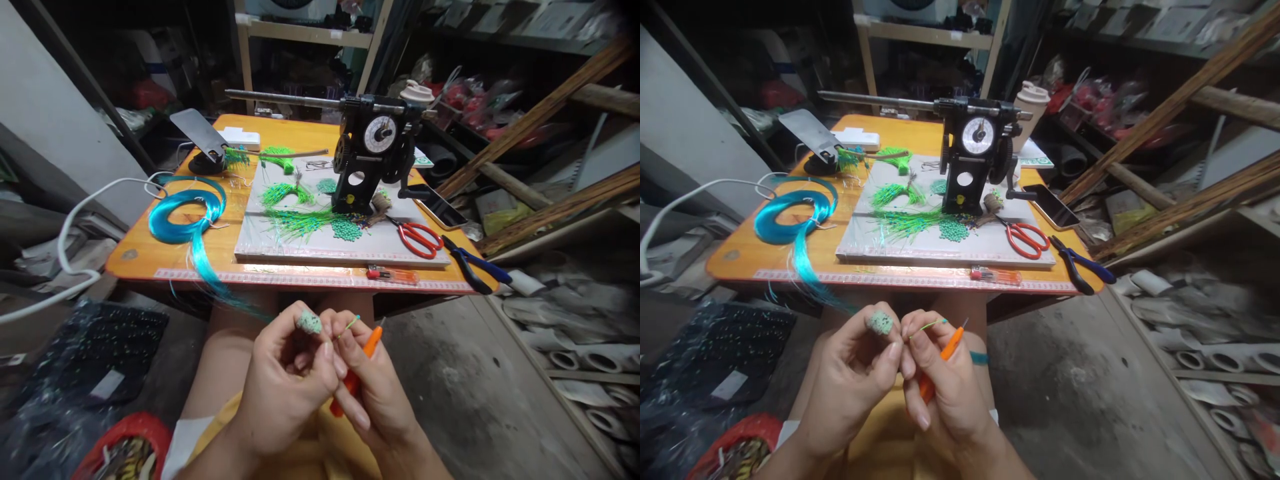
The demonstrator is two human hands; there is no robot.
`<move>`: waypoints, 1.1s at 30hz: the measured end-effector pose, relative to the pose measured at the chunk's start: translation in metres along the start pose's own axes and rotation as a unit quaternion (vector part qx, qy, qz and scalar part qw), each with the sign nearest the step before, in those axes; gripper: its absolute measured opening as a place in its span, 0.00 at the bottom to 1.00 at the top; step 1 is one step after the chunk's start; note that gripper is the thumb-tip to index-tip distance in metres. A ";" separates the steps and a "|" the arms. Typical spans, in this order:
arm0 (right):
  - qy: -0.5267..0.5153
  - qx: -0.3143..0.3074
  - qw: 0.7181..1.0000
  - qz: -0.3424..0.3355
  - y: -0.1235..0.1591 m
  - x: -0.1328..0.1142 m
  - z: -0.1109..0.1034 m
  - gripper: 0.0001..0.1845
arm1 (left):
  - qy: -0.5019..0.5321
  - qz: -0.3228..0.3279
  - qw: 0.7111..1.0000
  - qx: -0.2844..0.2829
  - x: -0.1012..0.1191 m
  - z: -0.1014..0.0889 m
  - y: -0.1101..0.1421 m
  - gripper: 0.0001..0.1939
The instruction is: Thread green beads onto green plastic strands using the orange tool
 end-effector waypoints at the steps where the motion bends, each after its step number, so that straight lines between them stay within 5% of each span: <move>1: 0.001 0.002 1.000 0.002 0.000 0.000 0.000 0.05 | -0.004 0.001 1.000 -0.011 0.000 0.001 0.000 0.09; 33: 0.040 0.008 0.999 0.013 0.002 0.001 -0.001 0.08 | -0.019 -0.009 0.999 -0.035 -0.005 0.001 0.001 0.10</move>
Point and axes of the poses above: each hand's wrist, its own y-axis away from the middle knuckle, its own z-axis out of the palm, x = y × z, the point moved 7 cm from there along -y, towards the middle knuckle, and after that the axes turned 13 degrees about z, right-handed, at the moved point
